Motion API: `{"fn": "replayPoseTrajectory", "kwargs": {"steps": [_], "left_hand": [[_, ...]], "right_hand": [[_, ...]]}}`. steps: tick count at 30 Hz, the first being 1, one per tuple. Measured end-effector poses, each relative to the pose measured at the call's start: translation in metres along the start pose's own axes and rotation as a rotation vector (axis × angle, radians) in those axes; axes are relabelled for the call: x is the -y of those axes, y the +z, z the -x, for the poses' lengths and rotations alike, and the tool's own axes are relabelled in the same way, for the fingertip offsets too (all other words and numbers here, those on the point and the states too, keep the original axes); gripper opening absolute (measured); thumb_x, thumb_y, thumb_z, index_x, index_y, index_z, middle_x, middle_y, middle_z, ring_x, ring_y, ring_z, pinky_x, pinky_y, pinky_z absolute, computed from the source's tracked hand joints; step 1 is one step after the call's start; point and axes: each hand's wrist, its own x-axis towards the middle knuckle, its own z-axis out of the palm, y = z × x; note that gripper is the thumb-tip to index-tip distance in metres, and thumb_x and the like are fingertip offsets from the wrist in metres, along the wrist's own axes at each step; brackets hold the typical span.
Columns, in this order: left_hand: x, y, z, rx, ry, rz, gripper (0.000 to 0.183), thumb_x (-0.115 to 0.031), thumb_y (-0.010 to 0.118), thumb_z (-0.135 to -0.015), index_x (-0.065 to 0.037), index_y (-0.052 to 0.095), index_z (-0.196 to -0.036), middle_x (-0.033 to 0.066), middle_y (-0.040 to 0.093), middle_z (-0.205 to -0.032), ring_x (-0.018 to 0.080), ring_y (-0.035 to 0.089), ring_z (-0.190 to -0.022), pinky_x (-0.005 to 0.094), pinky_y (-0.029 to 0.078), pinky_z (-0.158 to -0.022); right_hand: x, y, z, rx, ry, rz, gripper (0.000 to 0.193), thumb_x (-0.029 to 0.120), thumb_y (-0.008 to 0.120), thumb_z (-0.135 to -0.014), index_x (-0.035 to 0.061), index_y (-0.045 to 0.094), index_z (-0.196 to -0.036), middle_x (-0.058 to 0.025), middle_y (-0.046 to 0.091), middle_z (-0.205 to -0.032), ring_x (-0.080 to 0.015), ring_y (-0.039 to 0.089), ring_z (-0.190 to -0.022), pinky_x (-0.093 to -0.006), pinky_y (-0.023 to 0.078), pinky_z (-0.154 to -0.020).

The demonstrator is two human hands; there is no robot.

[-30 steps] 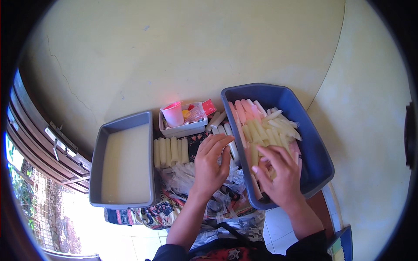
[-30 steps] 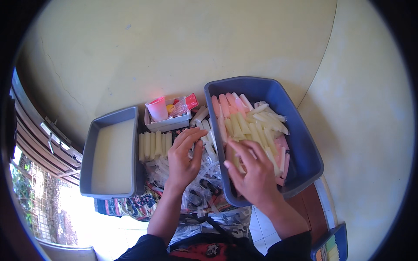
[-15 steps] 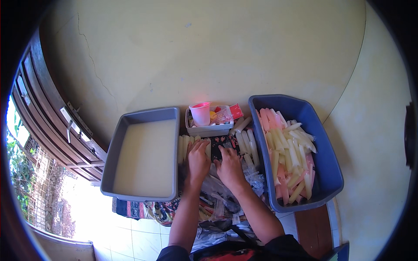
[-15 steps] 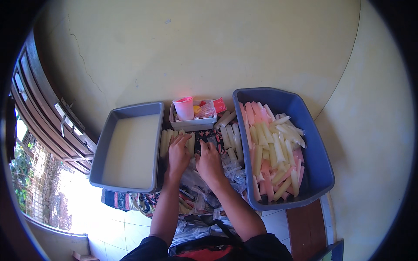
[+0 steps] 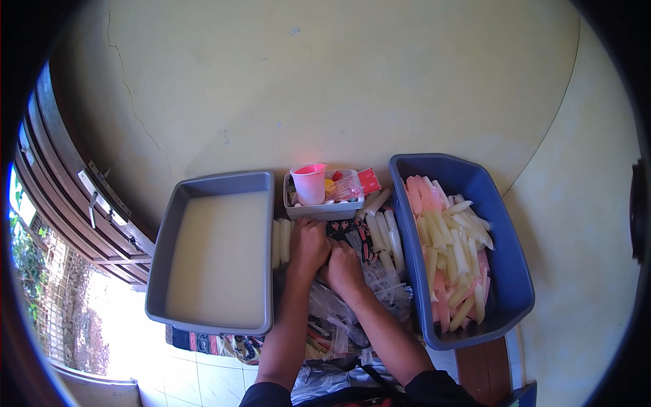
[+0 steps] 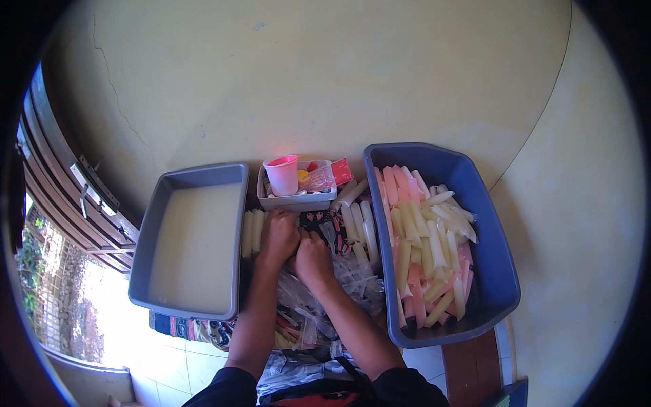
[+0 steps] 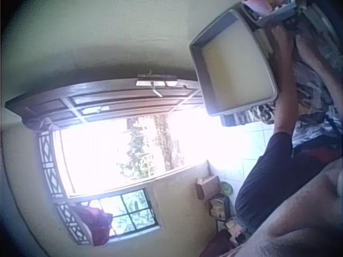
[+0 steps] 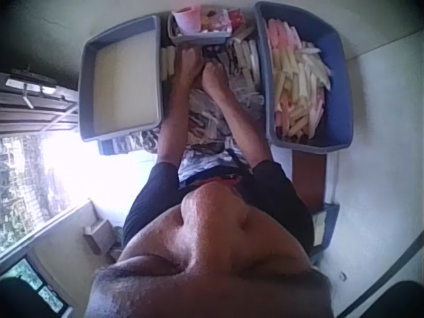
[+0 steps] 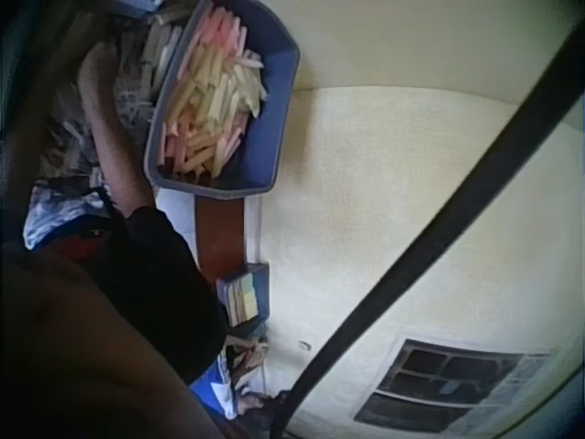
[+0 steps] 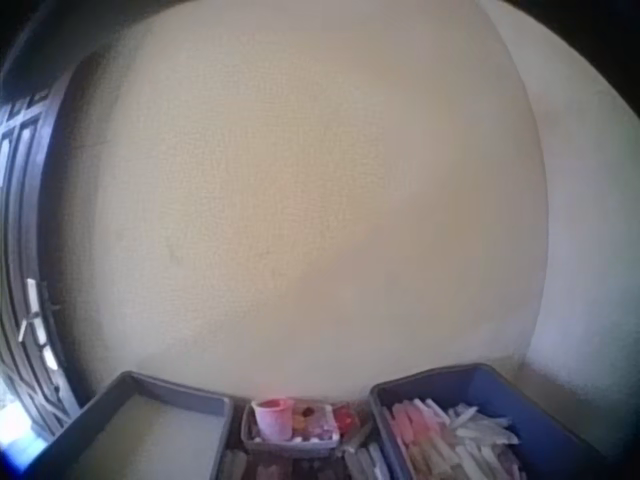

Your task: The person organizes sticks of packaged frozen snacks by hand into a container, moving them one by one from another bin and aligning them.

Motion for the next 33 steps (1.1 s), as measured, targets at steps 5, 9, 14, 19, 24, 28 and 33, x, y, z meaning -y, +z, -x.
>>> {"fn": "replayPoseTrajectory", "kwargs": {"steps": [5,9,14,19,24,28,33], "left_hand": [[-0.002,0.000,0.004,0.049,-0.036,-0.035,0.030,-0.002,0.062,-0.085,0.001,0.079,-0.110,0.0222,0.076,-0.113,0.0409,0.068,-0.114,0.0586,0.040,-0.118],[-0.010,-0.009,0.005,-0.007,-0.062,0.067,0.033,-0.005,0.059,-0.089,0.000,0.077,-0.116,0.0208,0.074,-0.121,0.0398,0.067,-0.119,0.0624,0.031,-0.125],[-0.032,-0.042,0.010,-0.043,-0.077,0.163,0.040,-0.003,0.055,-0.088,0.002,0.075,-0.122,0.0229,0.072,-0.126,0.0397,0.067,-0.123,0.0601,0.032,-0.124],[-0.078,-0.084,0.004,-0.054,-0.117,0.412,0.048,0.003,0.051,-0.085,0.006,0.072,-0.129,0.0267,0.069,-0.132,0.0438,0.067,-0.125,0.0511,0.046,-0.116],[-0.125,-0.120,-0.006,-0.173,0.040,0.411,0.052,0.008,0.050,-0.084,0.008,0.071,-0.132,0.0270,0.068,-0.135,0.0447,0.067,-0.127,0.0455,0.051,-0.111],[-0.158,-0.141,-0.015,-0.160,0.074,0.498,0.053,0.009,0.049,-0.083,0.008,0.071,-0.131,0.0263,0.068,-0.138,0.0439,0.067,-0.127,0.0442,0.051,-0.111],[-0.200,-0.136,-0.028,-0.123,0.194,0.593,0.055,0.010,0.049,-0.081,0.007,0.072,-0.131,0.0240,0.070,-0.139,0.0404,0.069,-0.128,0.0434,0.052,-0.111]], "right_hand": [[-0.001,0.006,-0.003,-0.033,0.045,0.010,0.032,0.007,0.075,-0.081,-0.0042,0.070,-0.111,-0.0298,0.072,-0.099,-0.0497,0.071,-0.095,-0.0559,0.058,-0.088],[-0.010,0.008,-0.003,-0.152,0.030,-0.003,0.036,0.009,0.079,-0.079,-0.0014,0.073,-0.113,-0.0269,0.074,-0.099,-0.0475,0.073,-0.093,-0.0541,0.059,-0.086],[0.018,-0.023,0.005,-0.186,0.035,-0.060,0.045,0.008,0.082,-0.077,-0.0003,0.073,-0.120,-0.0248,0.074,-0.106,-0.0456,0.074,-0.097,-0.0515,0.060,-0.087],[0.052,-0.076,0.015,-0.209,0.023,-0.043,0.051,0.008,0.081,-0.077,0.0005,0.070,-0.126,-0.0220,0.072,-0.112,-0.0442,0.074,-0.099,-0.0506,0.061,-0.088],[0.090,-0.128,0.028,-0.237,0.017,-0.091,0.055,0.006,0.078,-0.079,0.0019,0.067,-0.133,-0.0207,0.070,-0.114,-0.0417,0.073,-0.101,-0.0484,0.061,-0.090],[0.105,-0.165,0.040,-0.328,-0.038,-0.038,0.057,0.006,0.078,-0.079,0.0005,0.066,-0.134,-0.0205,0.069,-0.114,-0.0409,0.073,-0.100,-0.0471,0.061,-0.090],[0.115,-0.226,0.059,-0.302,0.034,0.091,0.060,0.008,0.079,-0.079,-0.0021,0.065,-0.136,-0.0217,0.068,-0.116,-0.0393,0.074,-0.098,-0.0462,0.062,-0.088]]}}
